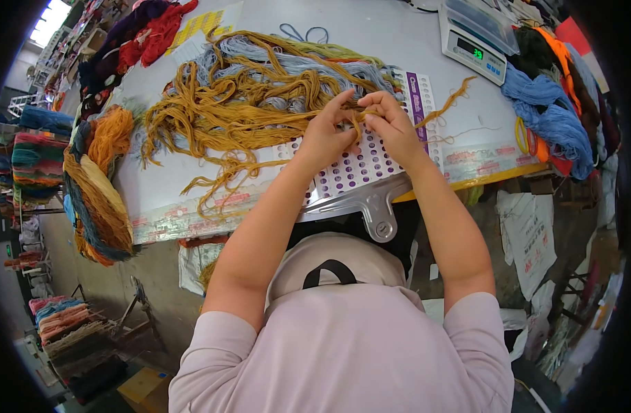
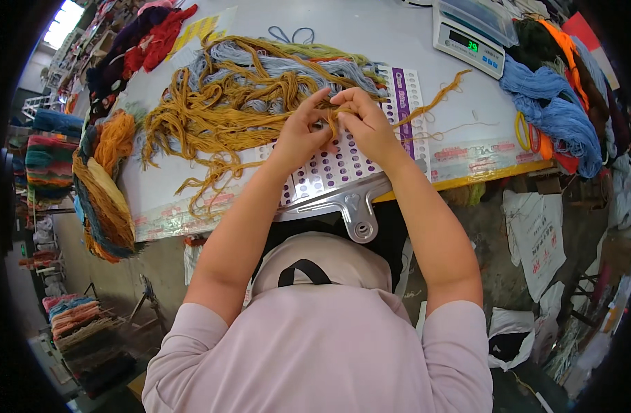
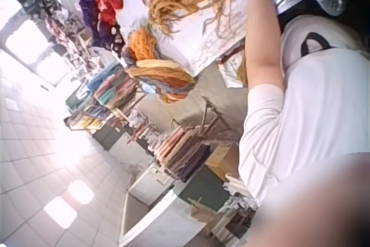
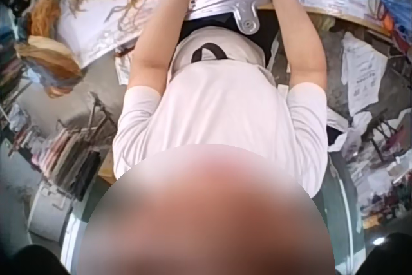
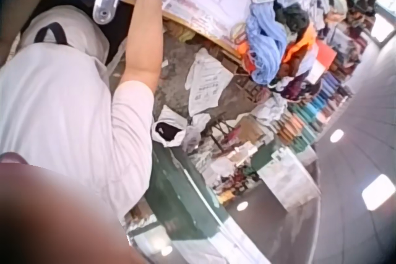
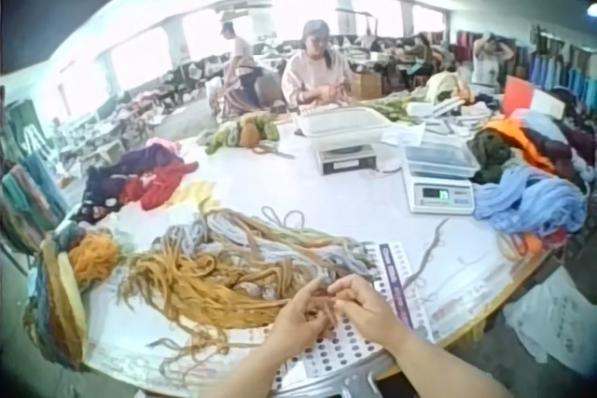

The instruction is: Sorting bundles of colored yarn and organizing them according to a color reference chart.

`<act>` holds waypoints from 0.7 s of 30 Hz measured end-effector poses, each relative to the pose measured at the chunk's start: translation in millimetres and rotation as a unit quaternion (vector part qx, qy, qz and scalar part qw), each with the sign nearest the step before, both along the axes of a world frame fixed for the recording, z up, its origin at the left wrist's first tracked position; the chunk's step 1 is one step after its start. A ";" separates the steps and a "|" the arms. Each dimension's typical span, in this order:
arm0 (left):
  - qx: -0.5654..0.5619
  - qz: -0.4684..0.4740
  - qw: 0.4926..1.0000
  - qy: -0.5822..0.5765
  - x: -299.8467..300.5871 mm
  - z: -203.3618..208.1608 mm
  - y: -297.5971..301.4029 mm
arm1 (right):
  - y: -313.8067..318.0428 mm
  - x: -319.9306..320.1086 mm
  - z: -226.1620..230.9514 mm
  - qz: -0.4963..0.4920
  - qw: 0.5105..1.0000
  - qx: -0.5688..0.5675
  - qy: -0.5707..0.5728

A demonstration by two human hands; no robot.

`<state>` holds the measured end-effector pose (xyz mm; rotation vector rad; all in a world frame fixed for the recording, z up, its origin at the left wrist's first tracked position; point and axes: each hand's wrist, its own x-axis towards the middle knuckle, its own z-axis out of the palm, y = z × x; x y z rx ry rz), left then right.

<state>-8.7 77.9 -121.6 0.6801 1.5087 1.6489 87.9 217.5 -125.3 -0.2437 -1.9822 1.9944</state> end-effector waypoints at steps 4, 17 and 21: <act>0.000 0.051 0.994 0.097 -2.6 -3.5 1.4 | -0.2 -6.5 -11.3 -0.013 0.983 0.172 -0.066; 0.178 0.289 0.926 -0.164 -60.4 18.3 -148.8 | 5.3 -8.1 -15.4 -0.093 0.967 0.192 -0.139; 0.057 0.322 0.927 -0.183 -59.6 -2.2 -176.6 | 10.1 -11.4 -20.5 -0.061 0.993 -0.036 -0.096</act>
